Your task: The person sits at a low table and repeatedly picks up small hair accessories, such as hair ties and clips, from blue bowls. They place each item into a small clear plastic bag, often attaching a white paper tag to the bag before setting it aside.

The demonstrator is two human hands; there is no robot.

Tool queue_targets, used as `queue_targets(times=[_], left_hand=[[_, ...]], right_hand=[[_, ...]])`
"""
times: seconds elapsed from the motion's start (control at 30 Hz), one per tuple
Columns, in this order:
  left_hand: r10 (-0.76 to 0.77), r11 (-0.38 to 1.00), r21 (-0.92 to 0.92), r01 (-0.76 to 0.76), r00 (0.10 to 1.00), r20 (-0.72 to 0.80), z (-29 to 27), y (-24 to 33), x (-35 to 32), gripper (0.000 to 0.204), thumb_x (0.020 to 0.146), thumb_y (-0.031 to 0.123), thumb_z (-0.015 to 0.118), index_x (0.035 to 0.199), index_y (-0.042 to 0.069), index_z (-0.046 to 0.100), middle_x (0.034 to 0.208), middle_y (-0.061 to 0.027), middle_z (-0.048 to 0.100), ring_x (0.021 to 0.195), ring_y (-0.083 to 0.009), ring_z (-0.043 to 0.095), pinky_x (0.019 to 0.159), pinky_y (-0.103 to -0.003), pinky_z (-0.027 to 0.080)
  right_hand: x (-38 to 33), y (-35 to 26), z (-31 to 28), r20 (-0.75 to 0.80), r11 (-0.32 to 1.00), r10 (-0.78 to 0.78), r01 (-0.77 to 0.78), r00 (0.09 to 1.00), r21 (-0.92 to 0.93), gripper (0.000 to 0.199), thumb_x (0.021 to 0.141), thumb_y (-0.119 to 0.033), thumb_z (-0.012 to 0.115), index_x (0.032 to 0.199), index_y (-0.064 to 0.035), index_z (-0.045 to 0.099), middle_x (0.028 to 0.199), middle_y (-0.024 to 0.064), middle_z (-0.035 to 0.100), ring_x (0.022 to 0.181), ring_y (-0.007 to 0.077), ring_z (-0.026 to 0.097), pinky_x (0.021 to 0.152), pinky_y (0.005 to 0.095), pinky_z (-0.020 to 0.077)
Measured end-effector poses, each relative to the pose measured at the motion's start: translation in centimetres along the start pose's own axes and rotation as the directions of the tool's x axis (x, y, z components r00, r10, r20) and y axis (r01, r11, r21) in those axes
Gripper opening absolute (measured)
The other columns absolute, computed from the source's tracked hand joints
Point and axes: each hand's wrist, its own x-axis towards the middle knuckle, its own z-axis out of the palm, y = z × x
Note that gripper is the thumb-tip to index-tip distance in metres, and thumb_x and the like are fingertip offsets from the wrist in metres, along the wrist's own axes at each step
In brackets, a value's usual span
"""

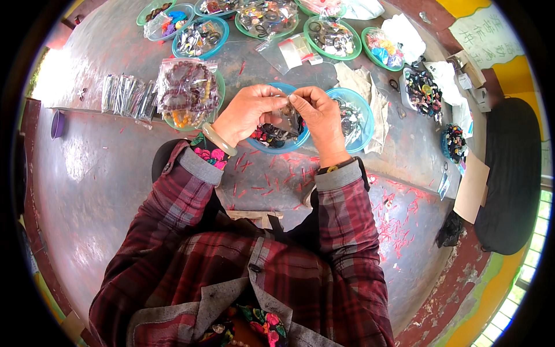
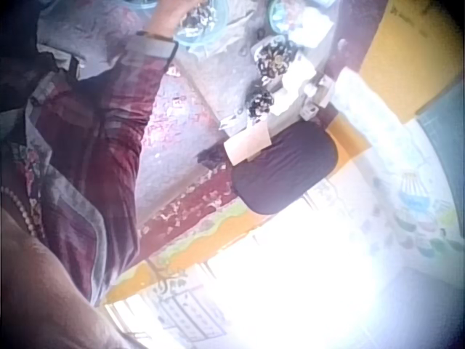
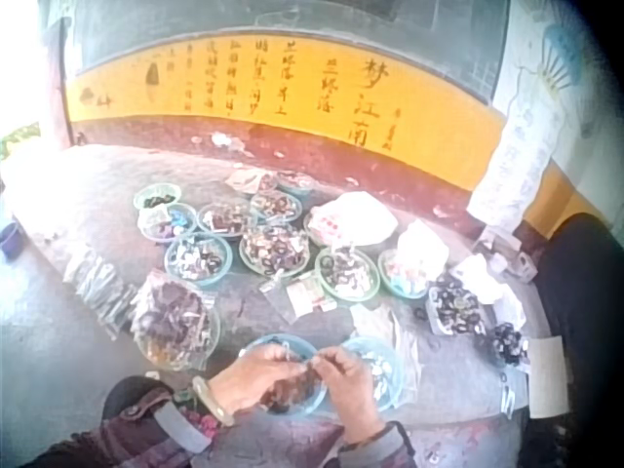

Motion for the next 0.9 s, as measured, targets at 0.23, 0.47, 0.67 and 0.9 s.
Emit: queue_targets(times=[0.23,0.47,0.67,0.9], left_hand=[[0.058,0.998,-0.007,-0.059,0.995,-0.079,0.6,0.5,-0.1,0.016,0.085,0.010,0.058,0.098,0.000,0.056,0.090,-0.0038,0.058,0.081,-0.0109,0.058,0.066,-0.023,0.051],[0.152,0.979,-0.145,-0.144,0.987,0.043,0.2,-0.2,0.2,0.020,0.083,0.001,0.054,0.103,0.000,0.052,0.099,-0.0053,0.055,0.088,-0.0120,0.056,0.078,-0.025,0.051],[0.050,0.998,0.024,-0.050,0.999,0.011,0.6,0.6,-0.2,0.024,0.082,-0.001,0.053,0.106,-0.001,0.051,0.100,-0.0058,0.054,0.088,-0.0121,0.055,0.074,-0.025,0.050],[0.082,0.996,0.041,-0.081,0.996,-0.018,0.3,-0.2,0.1,0.022,0.082,0.002,0.055,0.104,0.000,0.052,0.098,-0.0042,0.055,0.085,-0.0115,0.055,0.070,-0.025,0.049]], right_hand=[[0.0,0.4,-0.2,0.087,0.985,0.107,-0.117,0.990,0.123,0.020,0.083,-0.021,0.062,0.083,-0.0008,0.061,0.072,-0.0015,0.059,0.062,0.0045,0.046,0.057,0.0181,0.0345],[0.1,0.4,-0.5,0.030,0.961,0.180,-0.182,0.983,0.206,0.018,0.081,-0.019,0.064,0.081,-0.0019,0.063,0.071,-0.0023,0.058,0.062,0.0051,0.046,0.057,0.0187,0.0346],[0.2,0.7,-1.0,0.093,0.926,0.220,-0.238,0.971,0.292,0.014,0.081,-0.017,0.065,0.083,-0.0030,0.063,0.072,-0.0032,0.058,0.062,0.0044,0.046,0.057,0.0183,0.0347],[0.3,1.2,-1.1,0.125,0.891,0.261,-0.288,0.957,0.350,0.012,0.081,-0.015,0.064,0.086,-0.0037,0.063,0.075,-0.0030,0.059,0.062,0.0047,0.046,0.057,0.0180,0.0342]])
